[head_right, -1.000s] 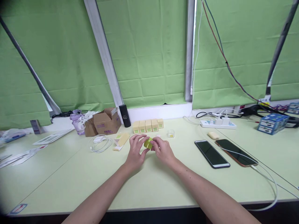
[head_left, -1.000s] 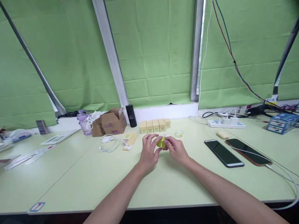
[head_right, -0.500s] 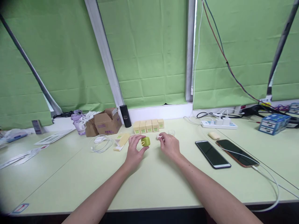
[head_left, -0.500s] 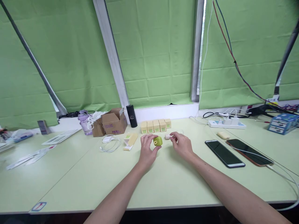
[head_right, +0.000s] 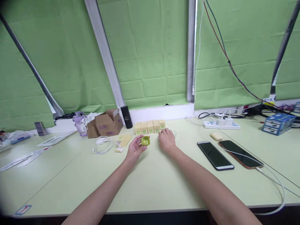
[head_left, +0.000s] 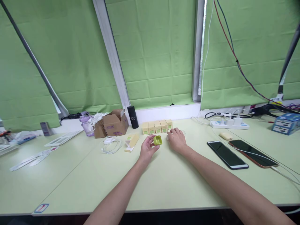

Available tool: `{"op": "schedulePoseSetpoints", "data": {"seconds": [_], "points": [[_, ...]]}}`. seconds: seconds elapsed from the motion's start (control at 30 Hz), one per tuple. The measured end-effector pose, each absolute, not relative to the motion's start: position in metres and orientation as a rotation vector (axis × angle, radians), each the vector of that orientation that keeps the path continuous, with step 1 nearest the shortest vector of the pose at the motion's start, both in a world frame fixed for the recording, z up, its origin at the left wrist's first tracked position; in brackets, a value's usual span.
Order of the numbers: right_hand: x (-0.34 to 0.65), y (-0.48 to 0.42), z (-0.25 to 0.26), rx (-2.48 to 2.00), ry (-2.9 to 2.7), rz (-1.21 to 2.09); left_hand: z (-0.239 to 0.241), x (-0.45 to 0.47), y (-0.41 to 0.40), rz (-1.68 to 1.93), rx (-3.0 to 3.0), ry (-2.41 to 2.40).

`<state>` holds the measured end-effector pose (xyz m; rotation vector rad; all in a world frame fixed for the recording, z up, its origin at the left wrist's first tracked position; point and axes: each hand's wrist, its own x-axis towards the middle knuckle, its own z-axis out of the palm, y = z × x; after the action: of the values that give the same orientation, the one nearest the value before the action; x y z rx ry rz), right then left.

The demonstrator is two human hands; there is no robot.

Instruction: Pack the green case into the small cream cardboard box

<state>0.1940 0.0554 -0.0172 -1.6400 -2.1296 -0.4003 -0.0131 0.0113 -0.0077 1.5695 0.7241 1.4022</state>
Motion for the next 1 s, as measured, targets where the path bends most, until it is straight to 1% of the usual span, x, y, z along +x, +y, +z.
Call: {"op": "schedulePoseSetpoints", "data": {"seconds": [0.3, 0.37, 0.43, 0.53, 0.6, 0.67, 0.7, 0.83, 1.0], "points": [[0.188, 0.056, -0.019, -1.634, -2.092, -0.375, -0.006, -0.012, 0.009, 1.387, 1.59, 0.707], [0.187, 0.052, -0.017, -1.602, -1.986, -0.294, -0.007, -0.012, 0.011, 1.412, 1.595, 0.728], [0.184, 0.048, -0.014, -1.487, -1.773, -0.041, -0.007, -0.013, 0.012, 1.436, 1.591, 0.744], [0.18, 0.039, -0.007, -1.234, -1.394, 0.505, -0.007, -0.013, 0.012, 1.469, 1.574, 0.753], [0.178, 0.029, -0.004, -1.15, -1.287, 0.723, -0.006, -0.013, 0.011, 1.485, 1.566, 0.755], [0.177, 0.019, -0.004, -0.952, -1.071, 1.06, -0.006, -0.014, 0.011, 1.492, 1.562, 0.757], [0.177, 0.014, -0.004, -0.86, -0.989, 1.168, -0.005, -0.014, 0.01, 1.493, 1.561, 0.755], [0.177, 0.001, -0.01, -0.718, -0.814, 1.353, -0.005, -0.014, 0.009, 1.488, 1.568, 0.741], [0.179, -0.004, -0.009, -0.7, -0.864, 1.392, -0.004, -0.014, 0.008, 1.475, 1.6, 0.734]]}}
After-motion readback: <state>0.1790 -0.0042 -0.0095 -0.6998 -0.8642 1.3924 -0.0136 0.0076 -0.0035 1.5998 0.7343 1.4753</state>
